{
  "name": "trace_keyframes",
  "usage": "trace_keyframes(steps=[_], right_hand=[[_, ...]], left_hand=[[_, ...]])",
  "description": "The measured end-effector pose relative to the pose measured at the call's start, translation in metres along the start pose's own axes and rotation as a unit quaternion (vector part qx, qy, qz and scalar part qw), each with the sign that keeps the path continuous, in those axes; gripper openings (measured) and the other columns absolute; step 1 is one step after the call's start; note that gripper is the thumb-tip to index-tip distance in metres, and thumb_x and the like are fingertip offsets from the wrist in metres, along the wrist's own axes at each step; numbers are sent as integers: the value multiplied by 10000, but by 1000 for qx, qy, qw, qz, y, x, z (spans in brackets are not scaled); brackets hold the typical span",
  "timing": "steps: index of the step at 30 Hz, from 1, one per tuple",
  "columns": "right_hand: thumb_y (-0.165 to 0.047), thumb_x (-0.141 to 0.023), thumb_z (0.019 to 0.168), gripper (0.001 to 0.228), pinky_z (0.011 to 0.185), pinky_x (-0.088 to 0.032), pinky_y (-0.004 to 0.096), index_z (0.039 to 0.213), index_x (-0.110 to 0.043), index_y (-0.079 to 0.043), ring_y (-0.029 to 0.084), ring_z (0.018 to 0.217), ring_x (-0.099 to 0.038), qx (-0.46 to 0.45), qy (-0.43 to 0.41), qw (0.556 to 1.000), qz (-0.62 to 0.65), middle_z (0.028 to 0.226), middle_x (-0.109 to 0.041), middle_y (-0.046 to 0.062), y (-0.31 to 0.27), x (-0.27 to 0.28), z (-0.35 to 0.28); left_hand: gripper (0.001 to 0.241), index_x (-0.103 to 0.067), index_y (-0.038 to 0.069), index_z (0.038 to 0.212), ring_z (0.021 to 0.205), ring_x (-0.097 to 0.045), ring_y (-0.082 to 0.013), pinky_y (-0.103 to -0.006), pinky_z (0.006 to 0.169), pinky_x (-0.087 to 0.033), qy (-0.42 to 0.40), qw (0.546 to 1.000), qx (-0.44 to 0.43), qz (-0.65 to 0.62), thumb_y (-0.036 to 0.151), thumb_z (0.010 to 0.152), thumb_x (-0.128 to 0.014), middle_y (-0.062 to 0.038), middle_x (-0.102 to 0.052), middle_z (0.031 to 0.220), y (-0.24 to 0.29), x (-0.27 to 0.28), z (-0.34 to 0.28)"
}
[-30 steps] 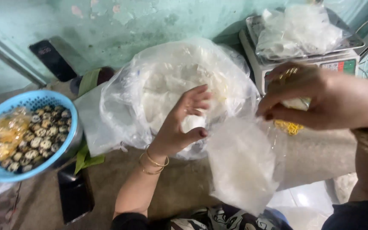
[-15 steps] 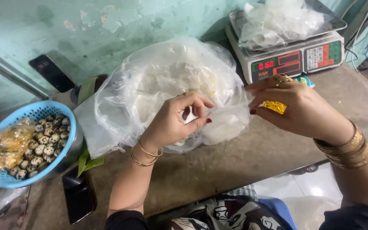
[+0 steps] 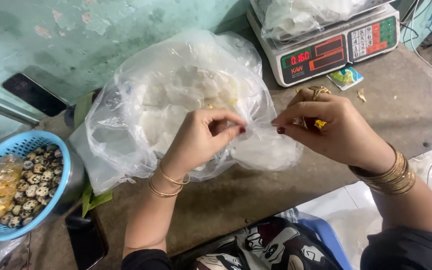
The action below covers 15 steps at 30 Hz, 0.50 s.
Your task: Packing rice paper into plastic bags, weighing them on a digital scale, and counting currency notes.
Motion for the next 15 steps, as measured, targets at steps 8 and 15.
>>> trace_keyframes(steps=[8,15], right_hand=[[4,-742,926,140,671,-574,233,1051,-741,-59,159,844,-617,1,42,998,51,983,-588,60,15,-19,6],[-229,-687,932,459,896,-632,307,1301,-570,18,228,1045,-688,55,43,996,55,1229,-649,167,27,-20,-2]], left_hand=[[401,-650,6,1267,982,-708,-154,-236,847,-643,4,992,-23,-121,-38,879,-743,-108,-712,1135,-1,-34,17],[213,-695,35,1165,672,-626,-94,-190,594,-540,-4,977,-61,-204,52,955,-727,-47,-653,912,-22,-48,18]])
Point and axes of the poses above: each hand's wrist, its own z-axis towards the middle knuckle, its own x-axis out of the back of the hand, y = z × x, the point moved 7 cm from there along z, towards the middle knuckle
